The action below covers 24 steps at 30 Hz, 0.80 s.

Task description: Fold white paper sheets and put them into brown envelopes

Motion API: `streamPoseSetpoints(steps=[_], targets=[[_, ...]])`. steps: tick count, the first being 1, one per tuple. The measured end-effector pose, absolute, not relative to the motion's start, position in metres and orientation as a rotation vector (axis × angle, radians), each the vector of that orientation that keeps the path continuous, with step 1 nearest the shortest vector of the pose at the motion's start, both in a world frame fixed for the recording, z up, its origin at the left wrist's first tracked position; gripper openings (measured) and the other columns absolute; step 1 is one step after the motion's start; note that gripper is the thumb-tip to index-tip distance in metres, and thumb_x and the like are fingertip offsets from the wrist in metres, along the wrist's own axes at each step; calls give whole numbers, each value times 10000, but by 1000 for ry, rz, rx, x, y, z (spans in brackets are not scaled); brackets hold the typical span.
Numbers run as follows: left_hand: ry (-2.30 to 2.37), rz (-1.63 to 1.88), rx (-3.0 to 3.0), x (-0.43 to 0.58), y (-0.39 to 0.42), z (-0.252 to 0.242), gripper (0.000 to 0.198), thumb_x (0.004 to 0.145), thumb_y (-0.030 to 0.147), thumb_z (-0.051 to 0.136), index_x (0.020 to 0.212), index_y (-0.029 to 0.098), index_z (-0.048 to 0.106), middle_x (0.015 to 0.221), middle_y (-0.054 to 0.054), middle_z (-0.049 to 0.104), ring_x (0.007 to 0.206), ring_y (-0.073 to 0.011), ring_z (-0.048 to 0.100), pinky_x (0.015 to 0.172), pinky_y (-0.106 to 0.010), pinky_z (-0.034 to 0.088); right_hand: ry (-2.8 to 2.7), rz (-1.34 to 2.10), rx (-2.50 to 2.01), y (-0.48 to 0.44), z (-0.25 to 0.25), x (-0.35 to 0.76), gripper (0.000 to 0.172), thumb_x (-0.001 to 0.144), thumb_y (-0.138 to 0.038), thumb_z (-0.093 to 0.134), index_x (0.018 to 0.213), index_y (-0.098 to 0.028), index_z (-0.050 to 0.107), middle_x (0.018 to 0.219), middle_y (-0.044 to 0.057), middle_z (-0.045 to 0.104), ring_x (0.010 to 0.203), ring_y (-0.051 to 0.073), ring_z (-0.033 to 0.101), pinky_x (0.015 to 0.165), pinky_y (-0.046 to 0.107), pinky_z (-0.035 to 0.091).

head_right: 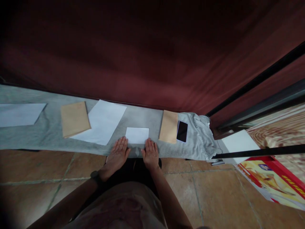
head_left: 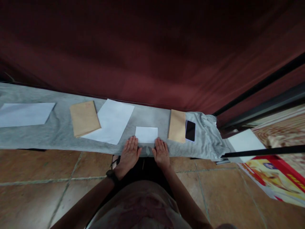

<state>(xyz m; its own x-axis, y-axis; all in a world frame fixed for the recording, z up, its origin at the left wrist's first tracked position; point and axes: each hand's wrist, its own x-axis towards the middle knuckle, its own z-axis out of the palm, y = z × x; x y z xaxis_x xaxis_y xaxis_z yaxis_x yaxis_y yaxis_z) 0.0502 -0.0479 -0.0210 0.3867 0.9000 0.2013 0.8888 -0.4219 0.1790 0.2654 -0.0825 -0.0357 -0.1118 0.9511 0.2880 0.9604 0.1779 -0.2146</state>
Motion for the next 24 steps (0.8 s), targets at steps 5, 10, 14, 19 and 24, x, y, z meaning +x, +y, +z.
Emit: streamPoseSetpoints(steps=[5, 10, 14, 19, 24], targets=[[1593, 427, 2617, 88, -39, -18, 624, 1032, 340, 287, 1554, -1, 318, 1625, -212, 335, 1552, -283, 220, 1267, -487, 245, -2103, -48, -1805, -81, -38, 264, 561, 1076, -382, 380, 1549, -81, 393, 1572, 160, 452, 1470, 278, 411, 1216, 480, 301], [1441, 388, 2662, 108, -31, -26, 615, 1034, 334, 290, 1569, 31, 297, 1623, -190, 355, 1542, -253, 261, 1274, -464, 231, -2096, -43, -1798, -84, -38, 264, 514, 1067, -297, 373, 1532, -83, 423, 1553, 158, 482, 1467, 267, 418, 1219, 478, 304], [1512, 419, 2646, 99, -21, -30, 610, 1036, 343, 298, 1557, 27, 323, 1625, -190, 350, 1544, -259, 254, 1269, -453, 239, -2054, -37, -1787, -81, -34, 262, 477, 1063, -278, 385, 1488, -90, 489, 1511, 160, 535, 1443, 274, 456, 1219, 494, 312], [1548, 379, 2654, 85, -8, -30, 586, 1023, 290, 318, 1530, 3, 378, 1627, -206, 337, 1549, -272, 235, 1271, -451, 230, -2049, 77, -1751, -52, -20, 245, 451, 1070, -278, 365, 1452, -111, 538, 1497, 138, 557, 1416, 243, 493, 1232, 484, 312], [1588, 327, 2623, 81, -1, -31, 579, 997, 215, 299, 1529, 2, 385, 1633, -201, 326, 1545, -275, 247, 1265, -455, 243, -2148, 197, -1732, -20, -19, 225, 475, 1078, -329, 362, 1477, -116, 512, 1543, 119, 505, 1443, 241, 461, 1240, 454, 302]])
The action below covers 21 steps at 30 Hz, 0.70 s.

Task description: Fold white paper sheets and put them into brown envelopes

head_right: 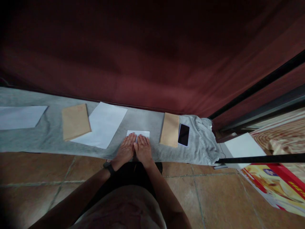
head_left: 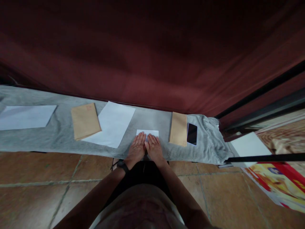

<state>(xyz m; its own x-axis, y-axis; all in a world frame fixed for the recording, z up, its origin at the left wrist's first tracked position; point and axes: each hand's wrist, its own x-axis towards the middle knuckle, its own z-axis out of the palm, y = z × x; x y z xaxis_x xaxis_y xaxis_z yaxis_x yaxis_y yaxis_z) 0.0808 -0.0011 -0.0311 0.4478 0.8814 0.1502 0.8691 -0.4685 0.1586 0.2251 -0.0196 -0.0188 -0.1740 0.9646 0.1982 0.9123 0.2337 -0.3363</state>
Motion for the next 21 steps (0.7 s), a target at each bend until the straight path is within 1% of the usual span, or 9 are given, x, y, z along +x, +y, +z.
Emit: streamPoseSetpoints(steps=[2, 5, 8, 11, 15, 18, 21], targets=[[1622, 345, 2602, 79, 2, -30, 583, 995, 218, 295, 1529, 3, 385, 1628, -197, 341, 1544, -274, 251, 1263, -460, 248, -2156, 199, -1746, -14, -23, 224, 490, 1075, -340, 379, 1499, -118, 481, 1564, 124, 474, 1457, 249, 441, 1237, 463, 302], [1658, 385, 2574, 73, 6, -28, 595, 1012, 279, 294, 1530, 0, 379, 1618, -203, 357, 1543, -282, 255, 1259, -477, 252, -2134, 159, -1776, -10, -29, 231, 515, 1069, -336, 400, 1532, -114, 424, 1583, 146, 438, 1475, 262, 411, 1225, 494, 303], [1685, 404, 2535, 67, 11, -27, 606, 1020, 305, 284, 1531, -9, 370, 1613, -216, 357, 1540, -287, 265, 1258, -489, 253, -2094, 108, -1818, -8, -32, 241, 516, 1070, -331, 400, 1533, -104, 415, 1576, 163, 446, 1472, 279, 411, 1210, 518, 306], [1721, 396, 2490, 64, 16, -27, 608, 1021, 311, 274, 1529, -9, 373, 1605, -224, 368, 1529, -294, 293, 1256, -502, 253, -2062, 72, -1874, -8, -32, 246, 521, 1072, -334, 404, 1533, -91, 412, 1572, 167, 453, 1469, 287, 406, 1208, 518, 295], [1765, 420, 2446, 71, 18, -25, 608, 1025, 326, 273, 1525, -3, 381, 1589, -225, 399, 1529, -303, 291, 1254, -524, 249, -2050, 49, -1930, -9, -32, 246, 541, 1068, -342, 410, 1540, -79, 398, 1574, 191, 442, 1471, 284, 396, 1208, 514, 292], [1699, 453, 2468, 88, 17, -22, 595, 1026, 301, 272, 1549, 30, 353, 1608, -193, 385, 1538, -281, 274, 1260, -502, 247, -2052, 64, -1922, -10, -31, 245, 540, 1067, -336, 387, 1548, -91, 393, 1591, 183, 418, 1484, 287, 373, 1215, 522, 272], [1529, 450, 2542, 107, 16, -20, 585, 1028, 275, 267, 1581, 91, 316, 1631, -137, 367, 1547, -236, 258, 1275, -461, 222, -2086, 95, -1904, -11, -31, 247, 546, 1050, -256, 354, 1573, -104, 352, 1619, 163, 375, 1507, 283, 332, 1227, 526, 240]])
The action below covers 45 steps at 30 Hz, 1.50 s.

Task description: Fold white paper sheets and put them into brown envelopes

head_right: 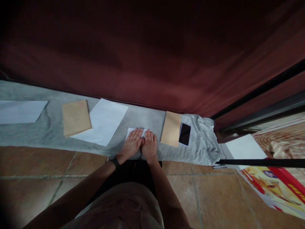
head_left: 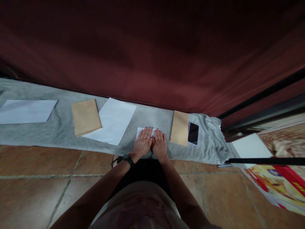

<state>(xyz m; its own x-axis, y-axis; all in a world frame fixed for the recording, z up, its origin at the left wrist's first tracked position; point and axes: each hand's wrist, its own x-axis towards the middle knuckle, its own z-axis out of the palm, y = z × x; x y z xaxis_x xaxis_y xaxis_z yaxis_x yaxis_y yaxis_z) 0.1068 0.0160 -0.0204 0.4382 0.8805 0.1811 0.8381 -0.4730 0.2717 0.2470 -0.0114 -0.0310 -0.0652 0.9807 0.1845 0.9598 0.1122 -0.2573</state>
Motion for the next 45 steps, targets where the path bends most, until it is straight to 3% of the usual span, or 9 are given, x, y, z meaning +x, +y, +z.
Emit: streamPoseSetpoints(steps=[3, 9, 18, 26, 35, 45], targets=[[1446, 409, 2565, 118, 17, -22, 582, 1038, 327, 281, 1580, 120, 328, 1621, -124, 393, 1544, -230, 267, 1275, -472, 210, -2126, 111, -1912, -12, -32, 249, 583, 1014, -185, 363, 1590, -106, 315, 1632, 164, 347, 1519, 278, 307, 1229, 523, 233], [1502, 374, 2564, 108, 22, -27, 676, 1035, 482, 315, 1552, 49, 360, 1621, -181, 368, 1552, -267, 241, 1264, -476, 219, -2101, 74, -1918, -10, -35, 249, 556, 1035, -250, 382, 1563, -74, 359, 1604, 183, 399, 1498, 295, 344, 1218, 527, 253], [1611, 330, 2566, 79, 27, -29, 677, 1027, 444, 344, 1554, 20, 340, 1631, -211, 326, 1550, -310, 233, 1276, -520, 130, -2039, 25, -1855, -10, -35, 248, 535, 1066, -311, 339, 1542, -71, 391, 1563, 197, 459, 1458, 303, 404, 1199, 548, 286], [1616, 348, 2530, 75, 24, -28, 699, 1014, 450, 371, 1570, 32, 310, 1641, -216, 297, 1560, -316, 196, 1269, -550, 130, -2046, 117, -1951, -6, -23, 238, 534, 1046, -267, 387, 1533, -50, 400, 1575, 220, 431, 1483, 307, 370, 1204, 559, 273], [1604, 257, 2553, 74, 23, -24, 636, 960, 186, 311, 1579, 42, 297, 1662, -187, 267, 1567, -293, 172, 1275, -554, 94, -2184, 254, -1781, -8, -23, 211, 509, 1076, -314, 329, 1541, -127, 419, 1596, 144, 424, 1501, 255, 357, 1233, 511, 265], [1603, 291, 2540, 74, 24, -25, 678, 966, 331, 407, 1579, 59, 306, 1653, -190, 289, 1561, -315, 197, 1270, -569, 87, -2171, 150, -1775, -13, -26, 226, 533, 1066, -349, 393, 1550, -126, 390, 1606, 169, 397, 1496, 275, 367, 1217, 540, 281]])
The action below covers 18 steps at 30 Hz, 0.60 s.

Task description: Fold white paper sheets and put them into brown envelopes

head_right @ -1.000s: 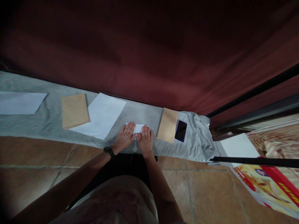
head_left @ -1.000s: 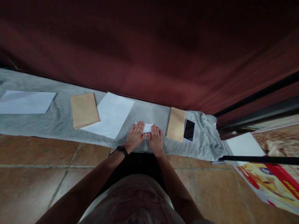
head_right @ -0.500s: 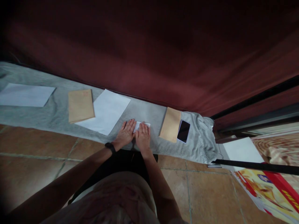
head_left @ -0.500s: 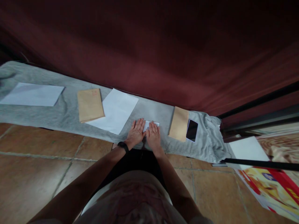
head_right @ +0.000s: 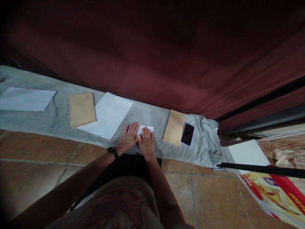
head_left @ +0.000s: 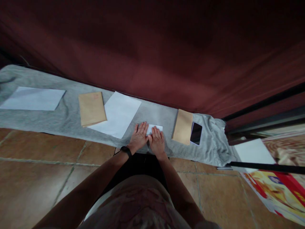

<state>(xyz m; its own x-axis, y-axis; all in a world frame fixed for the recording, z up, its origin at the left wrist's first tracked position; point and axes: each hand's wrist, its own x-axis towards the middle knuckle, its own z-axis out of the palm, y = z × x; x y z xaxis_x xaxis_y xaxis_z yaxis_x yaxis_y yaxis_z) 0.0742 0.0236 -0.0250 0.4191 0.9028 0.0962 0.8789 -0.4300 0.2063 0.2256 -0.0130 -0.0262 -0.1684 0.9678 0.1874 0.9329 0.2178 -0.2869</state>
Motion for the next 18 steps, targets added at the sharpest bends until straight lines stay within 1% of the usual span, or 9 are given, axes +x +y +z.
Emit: streamPoseSetpoints(steps=[2, 7, 13, 18], targets=[[1604, 300, 2536, 74, 24, -25, 676, 976, 357, 405, 1573, 54, 317, 1652, -197, 289, 1560, -319, 199, 1269, -571, 86, -2151, 144, -1784, -14, -27, 228, 532, 1068, -361, 388, 1549, -135, 395, 1607, 167, 395, 1494, 285, 372, 1212, 548, 284], [1650, 316, 2521, 76, 23, -25, 682, 998, 441, 396, 1566, 68, 338, 1652, -195, 290, 1557, -326, 207, 1267, -576, 84, -2120, 107, -1849, -15, -30, 236, 558, 1077, -392, 359, 1554, -102, 371, 1611, 166, 391, 1506, 282, 349, 1217, 527, 286], [1703, 347, 2505, 75, 21, -27, 685, 1014, 470, 364, 1565, 65, 331, 1644, -206, 303, 1553, -329, 220, 1255, -583, 130, -2087, 61, -1894, -19, -34, 246, 566, 1081, -386, 356, 1561, -86, 359, 1606, 167, 398, 1496, 292, 357, 1218, 517, 276], [1745, 368, 2509, 69, 18, -31, 702, 1025, 500, 316, 1561, 47, 328, 1628, -211, 332, 1545, -322, 248, 1254, -566, 149, -2067, 47, -1922, -22, -35, 250, 565, 1081, -373, 363, 1566, -82, 352, 1607, 170, 392, 1491, 287, 357, 1214, 511, 275]])
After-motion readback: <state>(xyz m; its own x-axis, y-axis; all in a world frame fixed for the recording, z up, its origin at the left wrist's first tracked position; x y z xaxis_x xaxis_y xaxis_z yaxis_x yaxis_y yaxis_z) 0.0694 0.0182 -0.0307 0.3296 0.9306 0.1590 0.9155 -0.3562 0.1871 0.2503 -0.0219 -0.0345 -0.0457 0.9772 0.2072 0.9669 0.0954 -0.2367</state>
